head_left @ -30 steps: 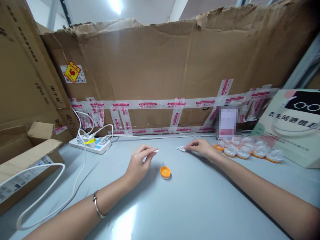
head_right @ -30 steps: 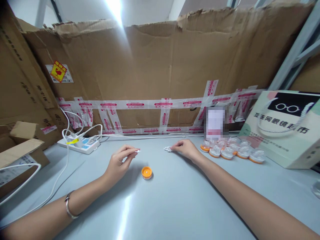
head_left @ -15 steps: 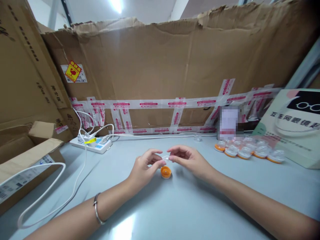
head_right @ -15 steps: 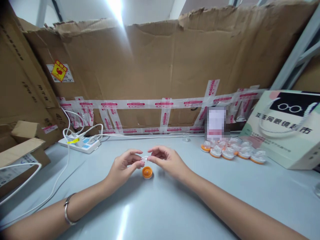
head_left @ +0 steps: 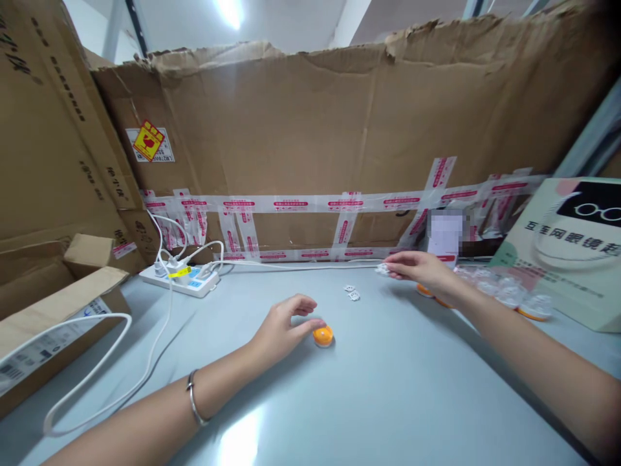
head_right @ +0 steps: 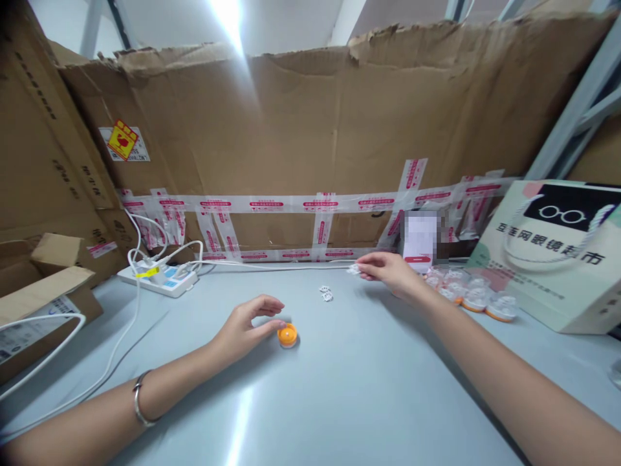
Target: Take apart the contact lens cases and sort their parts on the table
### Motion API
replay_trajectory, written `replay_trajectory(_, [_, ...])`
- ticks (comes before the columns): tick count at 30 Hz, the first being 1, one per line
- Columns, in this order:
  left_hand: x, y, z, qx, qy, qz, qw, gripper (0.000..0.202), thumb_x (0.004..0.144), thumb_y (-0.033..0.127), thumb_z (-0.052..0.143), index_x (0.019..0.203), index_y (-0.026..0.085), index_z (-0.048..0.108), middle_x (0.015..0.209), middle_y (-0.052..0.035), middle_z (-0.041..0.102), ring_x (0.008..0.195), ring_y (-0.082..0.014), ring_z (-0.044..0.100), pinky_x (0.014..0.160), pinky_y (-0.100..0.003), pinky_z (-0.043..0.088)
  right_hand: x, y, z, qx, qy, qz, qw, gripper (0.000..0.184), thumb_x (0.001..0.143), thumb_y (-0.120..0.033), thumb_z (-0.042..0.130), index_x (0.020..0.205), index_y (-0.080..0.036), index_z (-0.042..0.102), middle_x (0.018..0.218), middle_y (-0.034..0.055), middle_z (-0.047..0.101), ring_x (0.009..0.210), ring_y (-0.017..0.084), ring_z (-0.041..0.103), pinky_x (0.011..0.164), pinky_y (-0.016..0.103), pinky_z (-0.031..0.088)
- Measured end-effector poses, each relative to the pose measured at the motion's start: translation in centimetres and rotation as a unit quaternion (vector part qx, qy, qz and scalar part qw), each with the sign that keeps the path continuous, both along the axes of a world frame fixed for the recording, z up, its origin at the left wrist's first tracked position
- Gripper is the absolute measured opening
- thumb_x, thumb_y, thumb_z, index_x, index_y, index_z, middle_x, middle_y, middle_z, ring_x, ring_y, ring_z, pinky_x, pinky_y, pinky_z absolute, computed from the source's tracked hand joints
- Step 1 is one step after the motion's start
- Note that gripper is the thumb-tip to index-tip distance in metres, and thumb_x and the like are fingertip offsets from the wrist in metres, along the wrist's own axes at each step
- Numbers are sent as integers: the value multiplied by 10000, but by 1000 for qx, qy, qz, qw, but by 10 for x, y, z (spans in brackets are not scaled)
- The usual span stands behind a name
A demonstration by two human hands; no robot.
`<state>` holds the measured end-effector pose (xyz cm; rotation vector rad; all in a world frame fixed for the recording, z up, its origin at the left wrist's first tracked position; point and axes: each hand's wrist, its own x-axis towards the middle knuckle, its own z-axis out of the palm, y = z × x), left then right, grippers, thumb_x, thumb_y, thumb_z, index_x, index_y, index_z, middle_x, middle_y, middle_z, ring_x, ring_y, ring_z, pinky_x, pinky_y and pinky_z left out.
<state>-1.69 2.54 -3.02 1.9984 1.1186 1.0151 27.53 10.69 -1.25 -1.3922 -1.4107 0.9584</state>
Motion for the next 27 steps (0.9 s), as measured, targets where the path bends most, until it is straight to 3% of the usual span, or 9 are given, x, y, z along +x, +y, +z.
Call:
replay_trajectory(4, [-2, 2, -3, 6, 89, -12, 996, 314, 679, 330, 695, 928, 169, 593, 934, -65, 646, 851, -201, 609, 754, -329, 495, 37, 18, -19, -59, -62, 25, 996, 141, 517, -238, 725, 577, -139, 645, 481, 44, 597, 451, 123, 506, 479, 274, 400])
replay_trajectory(8, [-2, 1, -4, 7, 102, -28, 994, 387, 655, 356, 714, 965, 167, 579, 965, -68, 626, 865, -200, 592, 771, -330, 476, 32, 15, -27, -81, -105, 59, 989, 137, 528, -242, 705, 565, -128, 639, 467, 48, 602, 448, 125, 510, 475, 263, 384])
replay_trajectory(13, [-3, 1, -3, -11, 125, -43, 991, 504, 612, 434, 729, 1004, 165, 563, 993, -70, 599, 905, -206, 559, 814, -334, 446, 25, 12, -24, -78, -164, 53, 982, 117, 540, -234, 683, 575, -143, 618, 434, 18, 582, 439, 127, 515, 487, 254, 383])
replay_trajectory(17, [-5, 2, -2, -15, 148, -62, 987, 577, 551, 433, 765, 1027, 176, 563, 1011, -71, 570, 936, -215, 527, 848, -342, 427, 20, 8, -10, -44, -225, 9, 973, 132, 539, -263, 695, 556, -164, 610, 424, 1, 554, 437, 130, 496, 473, 250, 343])
replay_trajectory(20, [-7, 3, -3, -24, 151, -70, 986, 497, 562, 395, 762, 982, 189, 593, 995, -65, 552, 916, -206, 520, 832, -331, 434, -5, -9, 5, 16, -253, 21, 967, 194, 624, -372, 649, 628, -179, 623, 535, 5, 584, 517, 136, 522, 516, 249, 367])
replay_trajectory(22, [-6, 5, -3, -25, 145, -66, 987, 406, 592, 363, 744, 934, 186, 613, 966, -59, 552, 875, -190, 526, 809, -314, 439, -32, -27, 9, 45, -244, 108, 963, 273, 689, -446, 586, 714, -179, 631, 634, 19, 600, 579, 139, 532, 543, 247, 389])
replay_trajectory(24, [-6, 6, -5, -20, 138, -61, 988, 320, 631, 341, 714, 891, 178, 624, 931, -55, 559, 838, -177, 532, 781, -296, 441, -62, -47, 6, 43, -211, 194, 957, 331, 684, -482, 591, 792, -171, 623, 674, 20, 588, 603, 136, 522, 556, 244, 406])
replay_trajectory(27, [-5, 7, -8, 1, 130, -69, 989, 278, 659, 333, 684, 874, 166, 627, 909, -56, 567, 837, -179, 538, 768, -287, 438, -95, -69, -8, 73, -220, 242, 942, 404, 612, -470, 678, 867, -167, 595, 742, 20, 573, 642, 133, 507, 590, 247, 420])
